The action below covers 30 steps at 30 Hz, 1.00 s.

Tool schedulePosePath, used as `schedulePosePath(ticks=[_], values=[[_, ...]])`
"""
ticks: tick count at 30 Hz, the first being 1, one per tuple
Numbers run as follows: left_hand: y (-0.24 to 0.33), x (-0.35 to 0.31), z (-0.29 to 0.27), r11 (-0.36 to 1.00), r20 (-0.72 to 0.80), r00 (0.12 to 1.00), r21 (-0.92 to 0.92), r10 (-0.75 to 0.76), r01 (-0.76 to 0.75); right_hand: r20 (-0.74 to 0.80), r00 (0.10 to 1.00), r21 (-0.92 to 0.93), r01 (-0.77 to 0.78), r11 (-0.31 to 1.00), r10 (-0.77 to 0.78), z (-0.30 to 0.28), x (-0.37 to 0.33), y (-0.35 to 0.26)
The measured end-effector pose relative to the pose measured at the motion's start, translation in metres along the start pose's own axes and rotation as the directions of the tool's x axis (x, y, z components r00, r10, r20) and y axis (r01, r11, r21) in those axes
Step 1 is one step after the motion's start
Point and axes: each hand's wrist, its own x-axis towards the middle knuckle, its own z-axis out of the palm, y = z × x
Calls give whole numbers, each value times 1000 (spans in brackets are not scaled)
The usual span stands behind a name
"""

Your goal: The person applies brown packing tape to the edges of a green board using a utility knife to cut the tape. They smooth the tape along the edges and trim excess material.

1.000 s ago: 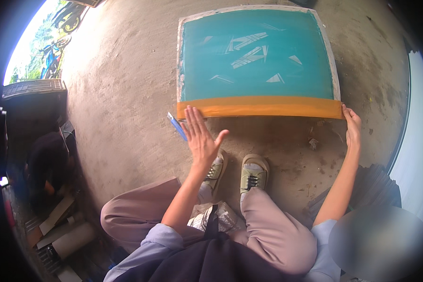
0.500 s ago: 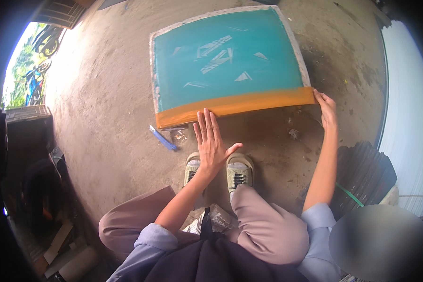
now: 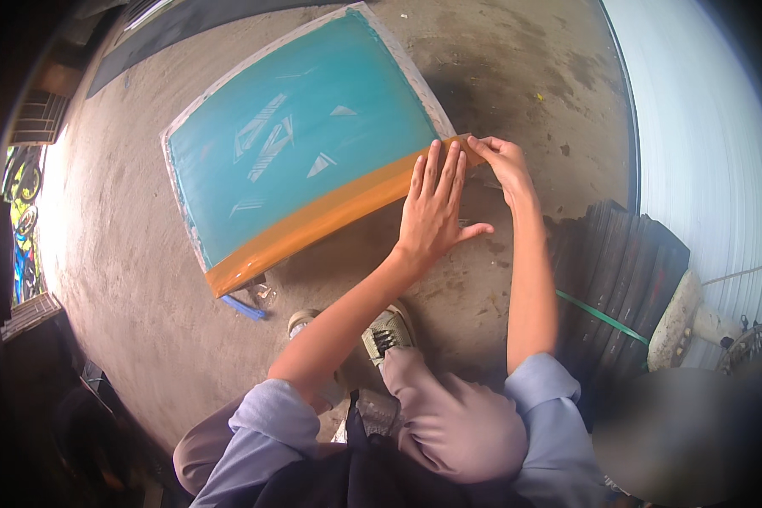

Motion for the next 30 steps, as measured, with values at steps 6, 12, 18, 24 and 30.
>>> schedulePosePath(ticks=[6,12,18,24,30], values=[[-24,19,0,981,10,987,-106,163,-161,-13,1000,30,21,999,-20,-2,-3,0],[-51,29,-16,956,128,956,-167,265,-243,-96,995,29,41,999,-38,16,-8,12],[-50,27,-11,957,101,952,-22,289,-288,-159,979,-8,130,992,-129,26,-9,20],[-46,30,-10,956,111,949,-7,294,-295,-287,935,-209,152,966,-209,24,-1,38],[-47,29,-9,954,108,948,2,298,-300,-336,940,-106,32,994,-66,24,-13,36]])
